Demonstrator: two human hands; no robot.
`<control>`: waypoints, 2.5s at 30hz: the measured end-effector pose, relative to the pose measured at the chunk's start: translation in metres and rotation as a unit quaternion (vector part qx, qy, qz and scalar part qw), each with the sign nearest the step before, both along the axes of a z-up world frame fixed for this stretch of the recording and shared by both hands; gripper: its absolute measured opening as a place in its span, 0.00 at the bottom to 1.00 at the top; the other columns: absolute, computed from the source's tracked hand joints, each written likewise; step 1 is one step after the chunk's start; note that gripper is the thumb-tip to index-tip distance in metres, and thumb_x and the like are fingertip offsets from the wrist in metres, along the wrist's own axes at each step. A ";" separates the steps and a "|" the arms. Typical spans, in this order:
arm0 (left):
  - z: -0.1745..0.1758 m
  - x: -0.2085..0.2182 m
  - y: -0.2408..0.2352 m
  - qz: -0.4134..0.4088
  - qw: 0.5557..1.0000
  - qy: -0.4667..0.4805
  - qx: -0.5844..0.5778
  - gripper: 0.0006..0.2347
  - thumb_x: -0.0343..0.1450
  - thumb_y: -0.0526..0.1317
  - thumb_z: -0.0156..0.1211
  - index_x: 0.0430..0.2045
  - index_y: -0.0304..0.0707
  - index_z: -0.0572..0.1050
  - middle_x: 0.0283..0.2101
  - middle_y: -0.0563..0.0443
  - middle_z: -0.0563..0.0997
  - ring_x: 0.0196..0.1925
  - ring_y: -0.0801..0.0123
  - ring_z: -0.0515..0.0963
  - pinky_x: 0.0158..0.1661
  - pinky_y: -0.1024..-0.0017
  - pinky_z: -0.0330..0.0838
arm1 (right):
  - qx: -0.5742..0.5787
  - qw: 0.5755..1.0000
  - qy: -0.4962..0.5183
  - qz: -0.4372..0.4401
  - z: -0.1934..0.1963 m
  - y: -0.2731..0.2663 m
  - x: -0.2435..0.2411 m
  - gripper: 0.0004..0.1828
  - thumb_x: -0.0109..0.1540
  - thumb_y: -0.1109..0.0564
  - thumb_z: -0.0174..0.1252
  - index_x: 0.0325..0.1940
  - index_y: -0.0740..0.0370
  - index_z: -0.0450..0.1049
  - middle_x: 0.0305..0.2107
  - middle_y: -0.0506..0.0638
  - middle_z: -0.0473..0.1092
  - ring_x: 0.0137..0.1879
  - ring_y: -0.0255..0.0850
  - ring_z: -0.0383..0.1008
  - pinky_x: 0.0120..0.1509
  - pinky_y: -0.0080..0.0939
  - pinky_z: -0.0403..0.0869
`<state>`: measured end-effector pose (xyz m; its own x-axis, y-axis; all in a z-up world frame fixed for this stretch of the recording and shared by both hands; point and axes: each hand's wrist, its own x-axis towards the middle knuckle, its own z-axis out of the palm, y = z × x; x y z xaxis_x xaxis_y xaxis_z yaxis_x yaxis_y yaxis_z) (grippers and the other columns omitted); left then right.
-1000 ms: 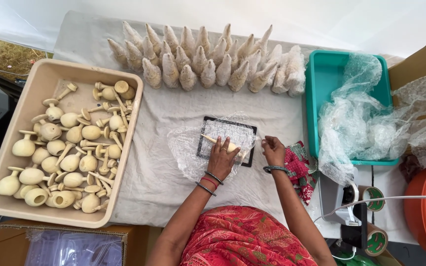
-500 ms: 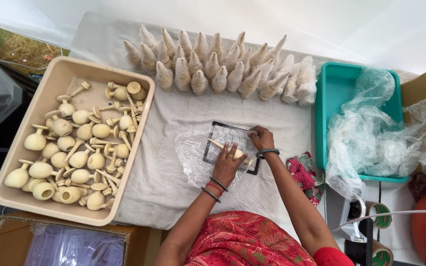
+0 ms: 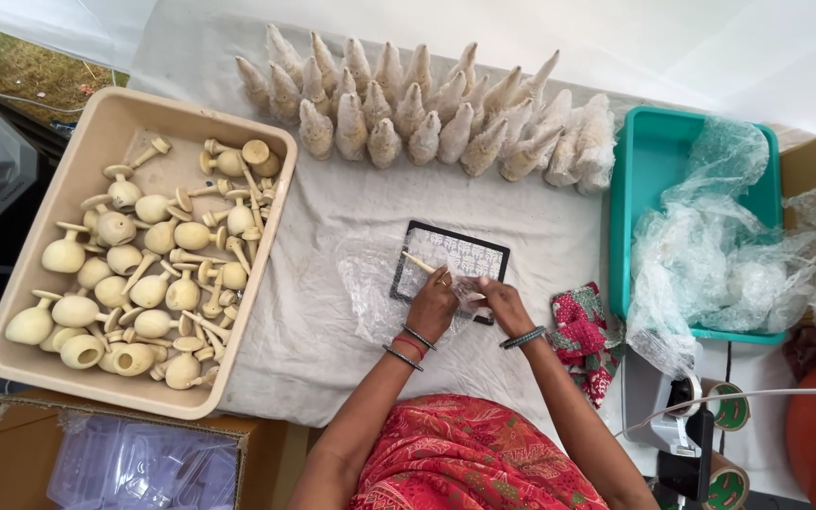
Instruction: The person wipes a small wooden object with a cloth, then wraps it in bubble wrap. They secure the bubble wrap with tape and place the wrapped item on the table with other finished items.
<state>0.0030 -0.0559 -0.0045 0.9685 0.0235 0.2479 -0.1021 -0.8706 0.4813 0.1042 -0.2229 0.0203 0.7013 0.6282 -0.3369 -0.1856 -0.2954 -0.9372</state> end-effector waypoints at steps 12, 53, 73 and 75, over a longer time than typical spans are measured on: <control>0.002 -0.006 -0.001 0.052 0.986 -0.038 -0.157 0.16 0.64 0.35 0.69 0.45 0.32 0.76 0.54 0.43 0.80 0.67 0.49 0.70 0.59 0.61 0.72 | -0.098 0.965 -0.244 0.010 -0.040 0.000 0.048 0.19 0.61 0.65 0.60 0.56 0.66 0.77 0.48 0.57 0.73 0.49 0.45 0.76 0.49 0.39 0.77; -0.037 -0.022 0.171 0.511 0.818 -0.100 -0.243 0.24 0.70 0.44 0.69 0.57 0.32 0.71 0.58 0.36 0.75 0.59 0.50 0.76 0.56 0.59 0.72 | -0.235 0.811 -0.501 0.187 0.018 0.041 -0.041 0.28 0.63 0.56 0.56 0.69 0.39 0.70 0.68 0.48 0.62 0.64 0.47 0.69 0.65 0.45 0.72; -0.009 -0.065 0.067 -0.093 0.995 -0.004 -0.027 0.10 0.55 0.38 0.72 0.28 0.49 0.81 0.45 0.43 0.84 0.45 0.54 0.83 0.46 0.60 0.78 | -0.240 0.816 -0.496 0.174 0.012 0.040 -0.044 0.28 0.63 0.55 0.59 0.68 0.38 0.70 0.69 0.47 0.61 0.63 0.47 0.69 0.65 0.46 0.72; -0.009 -0.058 0.079 0.001 0.958 0.043 -0.285 0.08 0.62 0.39 0.69 0.33 0.45 0.80 0.39 0.46 0.85 0.39 0.61 0.84 0.41 0.63 0.79 | -0.237 0.815 -0.502 0.168 0.013 0.042 -0.043 0.28 0.63 0.55 0.58 0.68 0.38 0.71 0.69 0.47 0.61 0.65 0.47 0.68 0.65 0.46 0.71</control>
<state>-0.0547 0.0235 -0.0137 0.9844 0.1333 0.1145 -0.0400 -0.4644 0.8847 0.0615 -0.1814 0.0334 0.5892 0.8070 0.0397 0.7693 -0.5453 -0.3329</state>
